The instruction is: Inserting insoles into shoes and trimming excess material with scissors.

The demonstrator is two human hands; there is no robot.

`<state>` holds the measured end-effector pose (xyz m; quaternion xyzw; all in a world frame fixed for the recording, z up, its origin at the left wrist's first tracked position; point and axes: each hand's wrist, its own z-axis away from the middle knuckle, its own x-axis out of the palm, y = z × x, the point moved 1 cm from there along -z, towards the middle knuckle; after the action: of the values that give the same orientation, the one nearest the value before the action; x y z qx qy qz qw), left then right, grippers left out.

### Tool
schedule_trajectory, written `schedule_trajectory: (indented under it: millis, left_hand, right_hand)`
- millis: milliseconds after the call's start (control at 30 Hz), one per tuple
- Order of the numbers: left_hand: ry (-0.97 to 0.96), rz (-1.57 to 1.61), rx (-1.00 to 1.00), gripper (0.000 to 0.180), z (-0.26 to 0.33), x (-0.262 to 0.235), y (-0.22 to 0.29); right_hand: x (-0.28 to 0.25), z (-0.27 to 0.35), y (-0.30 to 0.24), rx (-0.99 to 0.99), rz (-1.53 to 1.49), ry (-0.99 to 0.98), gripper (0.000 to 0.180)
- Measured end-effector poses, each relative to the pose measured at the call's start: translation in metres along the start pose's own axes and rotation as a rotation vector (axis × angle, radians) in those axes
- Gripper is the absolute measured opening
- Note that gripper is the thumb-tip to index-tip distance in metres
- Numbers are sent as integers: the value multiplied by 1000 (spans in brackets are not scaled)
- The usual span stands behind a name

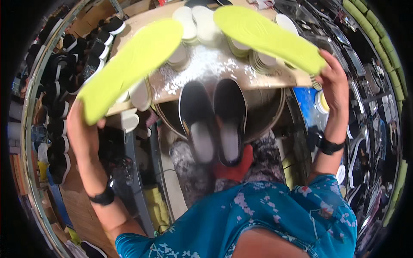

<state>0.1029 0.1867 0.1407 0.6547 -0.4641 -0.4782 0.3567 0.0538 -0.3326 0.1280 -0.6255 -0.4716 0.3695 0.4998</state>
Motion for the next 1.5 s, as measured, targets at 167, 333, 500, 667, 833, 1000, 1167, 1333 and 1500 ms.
schedule_trajectory:
  millis: [167,333,500,667,833,1000,1167,1333,1500]
  left_hand:
    - [118,149,-426,40,116,-25,25]
    - [52,-91,-539,29,157,5,44]
    - [-478,-562,104,23,200,88,78]
    - [-783,-846,277,37,204,118,75]
    - [-747,-1057,601,36,191,134,20]
    - [-730,-946,571,31,156,149,-12]
    - [-964,-926,323,26,122,164,-12]
    - [-1227,-1296,174,18,107,204,-31]
    - [-1609,-1023,-6,16,80,205,-35]
  right_hand:
    - [-66,108,-7,406,-142,-97,40]
    - [-40,136,-23,515,182,-155,32]
    - [67,176,-43,-803,736,-354,24]
    - [139,217,-12,-1183,730,-625,39]
    - [142,204,43,-932,1035,-922,29]
    - [127,171,71,-1152,874,-730,26]
    - [129,150,76,-564,857,-943,11]
    - [160,133,73,-344,1135,-1054,12]
    - [184,132,84,-50,1321,-1391,34]
